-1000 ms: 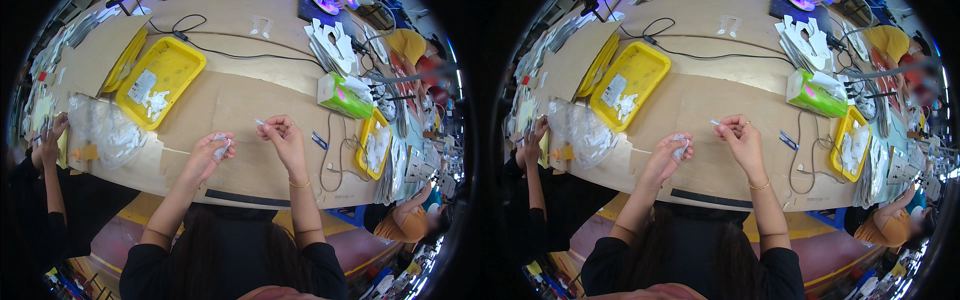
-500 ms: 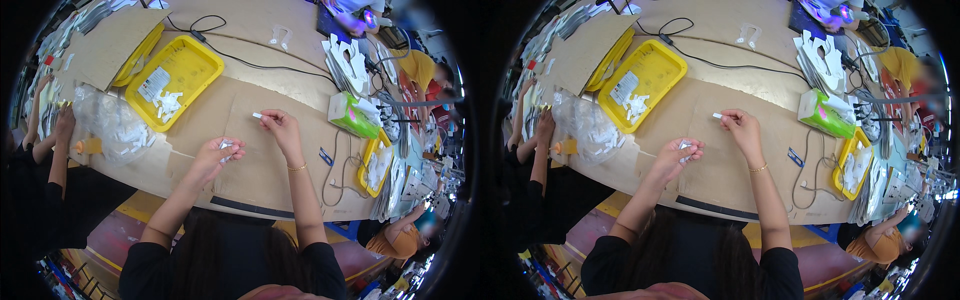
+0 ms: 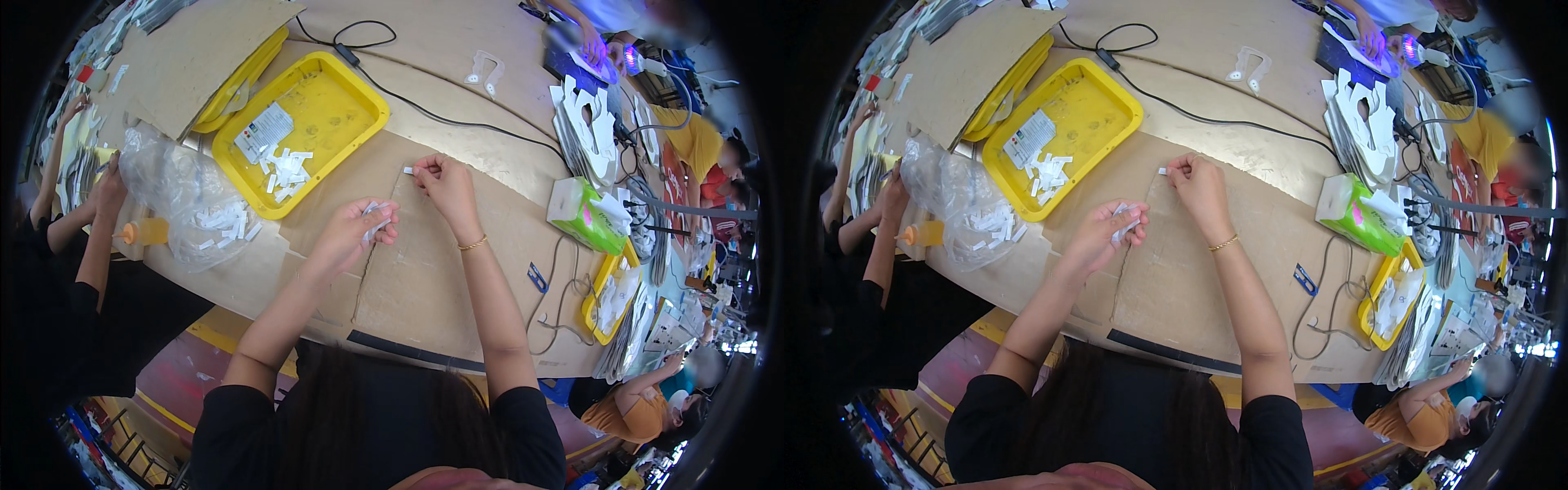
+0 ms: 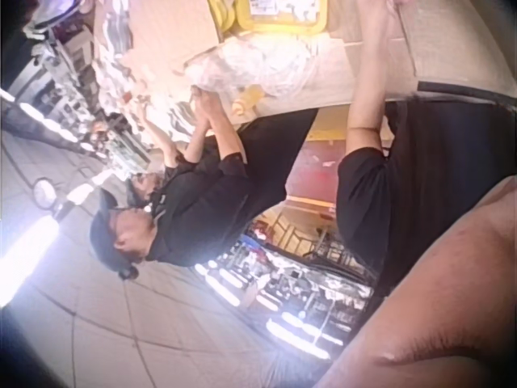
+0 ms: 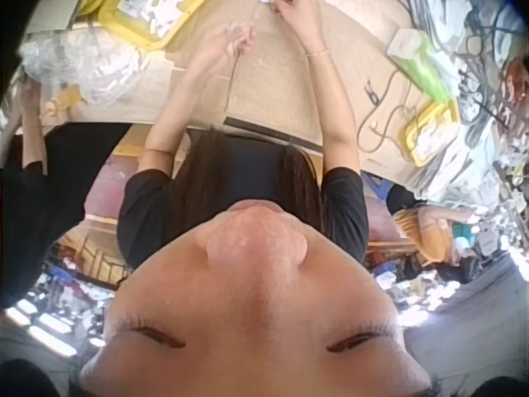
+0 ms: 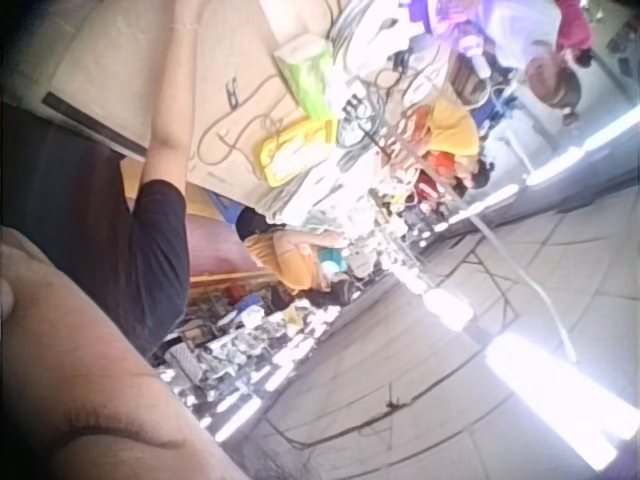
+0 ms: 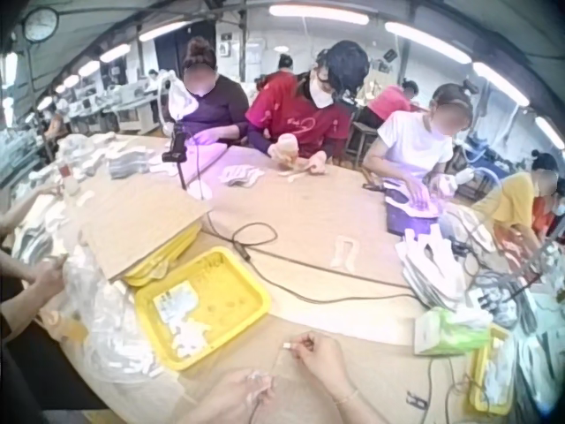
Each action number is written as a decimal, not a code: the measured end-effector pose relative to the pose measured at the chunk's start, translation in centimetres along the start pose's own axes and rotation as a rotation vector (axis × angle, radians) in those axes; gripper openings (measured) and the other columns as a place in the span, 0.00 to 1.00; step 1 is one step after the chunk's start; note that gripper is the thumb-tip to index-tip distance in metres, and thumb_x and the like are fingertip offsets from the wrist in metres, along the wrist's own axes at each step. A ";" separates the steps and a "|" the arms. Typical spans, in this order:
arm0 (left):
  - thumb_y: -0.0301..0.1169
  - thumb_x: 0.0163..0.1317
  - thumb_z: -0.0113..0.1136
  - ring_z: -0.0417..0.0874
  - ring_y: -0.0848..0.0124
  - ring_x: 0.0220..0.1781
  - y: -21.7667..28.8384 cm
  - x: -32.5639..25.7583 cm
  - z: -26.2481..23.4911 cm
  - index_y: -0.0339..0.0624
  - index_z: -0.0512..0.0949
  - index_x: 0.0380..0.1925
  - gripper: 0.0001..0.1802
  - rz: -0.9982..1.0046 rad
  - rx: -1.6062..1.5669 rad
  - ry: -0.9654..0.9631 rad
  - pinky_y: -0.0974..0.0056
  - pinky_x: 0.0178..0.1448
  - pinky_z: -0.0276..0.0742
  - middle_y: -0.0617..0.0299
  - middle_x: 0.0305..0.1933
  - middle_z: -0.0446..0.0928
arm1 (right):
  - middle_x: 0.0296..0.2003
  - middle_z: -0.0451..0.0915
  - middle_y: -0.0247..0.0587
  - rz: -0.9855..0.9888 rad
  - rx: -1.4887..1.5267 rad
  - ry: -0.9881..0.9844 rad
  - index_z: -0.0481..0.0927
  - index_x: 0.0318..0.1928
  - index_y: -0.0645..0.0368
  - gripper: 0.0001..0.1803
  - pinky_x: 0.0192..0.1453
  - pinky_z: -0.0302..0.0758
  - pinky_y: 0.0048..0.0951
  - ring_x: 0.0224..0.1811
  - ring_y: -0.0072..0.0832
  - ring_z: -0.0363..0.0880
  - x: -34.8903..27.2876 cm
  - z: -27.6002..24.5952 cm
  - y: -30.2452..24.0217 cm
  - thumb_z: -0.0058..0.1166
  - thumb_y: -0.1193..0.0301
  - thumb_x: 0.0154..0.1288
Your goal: The person picks up small white plastic pieces from a yellow tray and a plastic bag, then aligns and stacks them into a neat row on the table. The person handles the pieces one at a time, occasionally adjusting their position.
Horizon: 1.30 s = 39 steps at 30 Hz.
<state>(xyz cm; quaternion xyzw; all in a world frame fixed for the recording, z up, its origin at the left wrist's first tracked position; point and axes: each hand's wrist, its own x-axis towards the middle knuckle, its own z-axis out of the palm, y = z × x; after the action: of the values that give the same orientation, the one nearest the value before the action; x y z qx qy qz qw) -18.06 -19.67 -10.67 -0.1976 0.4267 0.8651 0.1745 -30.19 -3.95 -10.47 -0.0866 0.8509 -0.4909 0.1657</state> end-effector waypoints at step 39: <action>0.30 0.68 0.54 0.77 0.78 0.25 2.3 5.5 1.0 0.34 0.68 0.60 0.22 -0.088 0.113 -0.039 0.75 0.26 0.76 0.62 0.34 0.75 | 0.28 0.75 0.41 -0.286 -0.356 0.343 0.84 0.36 0.58 0.07 0.38 0.73 0.34 0.32 0.33 0.76 -0.2 -1.2 1.1 0.60 0.75 0.54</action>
<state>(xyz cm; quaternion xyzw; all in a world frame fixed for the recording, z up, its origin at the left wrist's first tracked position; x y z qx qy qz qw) -24.12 -19.51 -11.29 -0.1892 0.4620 0.8349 0.2317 -30.40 -2.35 -10.84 -0.1489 0.9185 -0.3596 -0.0694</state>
